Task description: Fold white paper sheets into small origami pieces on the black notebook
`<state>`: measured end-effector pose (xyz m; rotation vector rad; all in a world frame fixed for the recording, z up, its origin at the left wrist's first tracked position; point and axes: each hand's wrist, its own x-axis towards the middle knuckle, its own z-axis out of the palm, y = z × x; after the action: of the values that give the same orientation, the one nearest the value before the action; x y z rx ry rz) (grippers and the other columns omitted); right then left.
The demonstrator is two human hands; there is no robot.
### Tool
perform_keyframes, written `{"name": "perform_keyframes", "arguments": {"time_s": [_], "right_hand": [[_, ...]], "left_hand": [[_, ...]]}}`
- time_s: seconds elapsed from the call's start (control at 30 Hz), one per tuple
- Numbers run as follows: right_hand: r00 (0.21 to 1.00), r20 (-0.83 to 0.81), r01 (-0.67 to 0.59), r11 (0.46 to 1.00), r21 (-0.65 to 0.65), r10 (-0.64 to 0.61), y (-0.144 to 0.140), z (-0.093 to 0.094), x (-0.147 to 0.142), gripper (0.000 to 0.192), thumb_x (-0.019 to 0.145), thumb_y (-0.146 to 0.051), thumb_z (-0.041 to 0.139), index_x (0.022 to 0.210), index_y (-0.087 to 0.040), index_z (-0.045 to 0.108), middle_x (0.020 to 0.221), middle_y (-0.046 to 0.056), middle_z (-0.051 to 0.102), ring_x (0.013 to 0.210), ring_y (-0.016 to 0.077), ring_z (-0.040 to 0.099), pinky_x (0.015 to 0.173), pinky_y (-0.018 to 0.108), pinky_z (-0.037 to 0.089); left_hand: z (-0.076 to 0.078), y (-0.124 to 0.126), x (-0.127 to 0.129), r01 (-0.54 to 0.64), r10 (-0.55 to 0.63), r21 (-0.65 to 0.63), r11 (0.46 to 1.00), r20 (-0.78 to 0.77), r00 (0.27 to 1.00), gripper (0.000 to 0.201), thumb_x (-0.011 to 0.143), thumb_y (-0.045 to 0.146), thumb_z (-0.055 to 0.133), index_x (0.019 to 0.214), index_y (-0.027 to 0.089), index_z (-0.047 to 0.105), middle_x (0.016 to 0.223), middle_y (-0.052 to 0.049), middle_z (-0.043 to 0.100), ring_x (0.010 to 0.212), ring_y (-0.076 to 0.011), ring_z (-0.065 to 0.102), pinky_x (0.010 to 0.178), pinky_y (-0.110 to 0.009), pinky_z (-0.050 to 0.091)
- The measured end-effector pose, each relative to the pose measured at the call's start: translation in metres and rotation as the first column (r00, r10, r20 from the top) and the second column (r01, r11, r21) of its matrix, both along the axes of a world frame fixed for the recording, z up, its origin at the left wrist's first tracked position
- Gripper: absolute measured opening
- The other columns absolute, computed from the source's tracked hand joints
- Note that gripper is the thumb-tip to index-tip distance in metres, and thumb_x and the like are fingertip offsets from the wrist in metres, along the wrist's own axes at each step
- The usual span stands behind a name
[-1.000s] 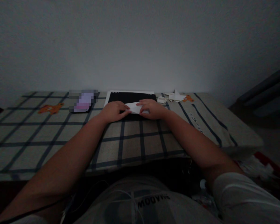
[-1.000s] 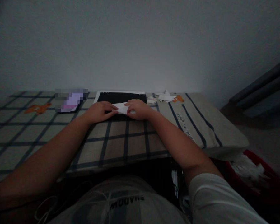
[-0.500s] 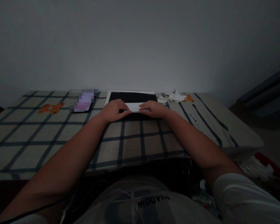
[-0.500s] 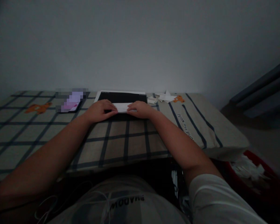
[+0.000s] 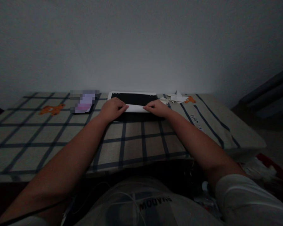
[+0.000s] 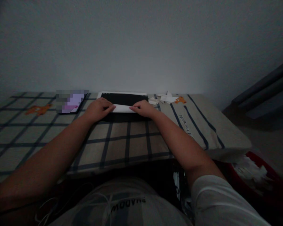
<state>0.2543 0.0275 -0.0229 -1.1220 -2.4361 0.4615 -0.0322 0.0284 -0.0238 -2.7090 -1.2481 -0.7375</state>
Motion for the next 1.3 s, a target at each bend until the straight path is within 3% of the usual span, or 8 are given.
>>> {"name": "perform_keyframes", "arguments": {"time_s": [0.23,0.37,0.53,0.7,0.87,1.03,1.2,1.3], "right_hand": [[1.000,0.016,0.001,0.999,0.054,-0.002,-0.001,-0.002,-0.004,0.044,0.099,-0.043,0.046,0.078,-0.015,0.072,0.075,0.004,0.068,0.069,0.0154,0.057,0.066,0.027,0.036],[0.989,0.120,0.059,0.983,0.175,-0.081,-0.003,-0.001,-0.008,0.041,0.100,-0.039,0.047,0.079,-0.015,0.075,0.081,0.007,0.072,0.074,0.0177,0.060,0.067,0.029,0.036],[0.952,0.166,0.219,0.950,0.220,-0.258,-0.008,0.001,-0.014,0.040,0.100,-0.040,0.049,0.090,-0.017,0.080,0.089,0.010,0.077,0.078,0.0207,0.064,0.064,0.031,0.035],[0.939,0.180,0.241,0.934,0.265,-0.293,-0.012,-0.002,-0.019,0.041,0.101,-0.042,0.050,0.089,-0.018,0.082,0.085,0.009,0.077,0.076,0.0205,0.065,0.060,0.031,0.033],[0.976,0.200,0.027,0.965,0.260,-0.081,-0.013,-0.003,-0.021,0.041,0.103,-0.039,0.048,0.090,-0.015,0.080,0.094,0.009,0.078,0.081,0.0197,0.066,0.068,0.031,0.038],[0.965,0.200,-0.221,0.934,0.280,0.169,-0.014,-0.005,-0.024,0.039,0.103,-0.038,0.048,0.092,-0.014,0.077,0.094,0.011,0.076,0.092,0.0216,0.066,0.084,0.033,0.042],[0.950,0.136,-0.311,0.904,0.294,0.282,-0.016,-0.008,-0.026,0.036,0.104,-0.037,0.047,0.103,-0.017,0.077,0.108,0.011,0.077,0.108,0.0247,0.064,0.096,0.039,0.044],[0.959,0.120,-0.281,0.914,0.292,0.256,-0.015,-0.008,-0.025,0.037,0.105,-0.036,0.045,0.114,-0.019,0.076,0.116,0.010,0.076,0.113,0.0243,0.064,0.099,0.039,0.044]], "left_hand": [[-0.002,0.001,-0.002,-0.144,0.143,0.014,0.989,0.059,0.988,0.038,0.098,0.044,0.049,0.096,0.021,0.079,0.102,-0.009,0.077,0.103,-0.0299,0.066,0.095,-0.047,0.050],[-0.003,-0.002,0.000,-0.191,0.183,0.035,0.981,0.166,0.969,0.042,0.095,0.041,0.055,0.128,0.022,0.069,0.125,-0.011,0.069,0.118,-0.0306,0.060,0.104,-0.047,0.047],[-0.002,-0.007,0.006,-0.031,0.028,0.025,0.999,0.124,0.992,0.049,0.095,0.040,0.057,0.140,0.021,0.060,0.131,-0.013,0.061,0.124,-0.0302,0.056,0.107,-0.048,0.047],[-0.008,-0.007,0.009,0.087,-0.085,-0.047,0.995,0.041,0.996,0.061,0.095,0.045,0.059,0.150,0.022,0.049,0.146,-0.014,0.052,0.135,-0.0314,0.050,0.116,-0.050,0.041],[-0.014,-0.002,0.006,0.097,-0.097,-0.099,0.990,-0.001,0.995,0.065,0.098,0.052,0.050,0.153,0.018,0.046,0.154,-0.017,0.047,0.143,-0.0336,0.043,0.120,-0.053,0.034],[-0.014,-0.001,0.006,0.097,-0.099,-0.117,0.988,-0.006,0.995,0.062,0.100,0.051,0.045,0.154,0.020,0.044,0.154,-0.016,0.048,0.143,-0.0335,0.043,0.119,-0.055,0.034],[-0.015,-0.001,0.006,0.106,-0.108,-0.131,0.986,-0.009,0.994,0.060,0.101,0.051,0.043,0.153,0.021,0.047,0.153,-0.015,0.049,0.141,-0.0326,0.045,0.118,-0.055,0.036],[-0.015,-0.001,0.005,0.098,-0.100,-0.132,0.986,-0.006,0.995,0.059,0.101,0.054,0.042,0.148,0.020,0.053,0.152,-0.016,0.050,0.141,-0.0326,0.045,0.118,-0.054,0.036]]}}
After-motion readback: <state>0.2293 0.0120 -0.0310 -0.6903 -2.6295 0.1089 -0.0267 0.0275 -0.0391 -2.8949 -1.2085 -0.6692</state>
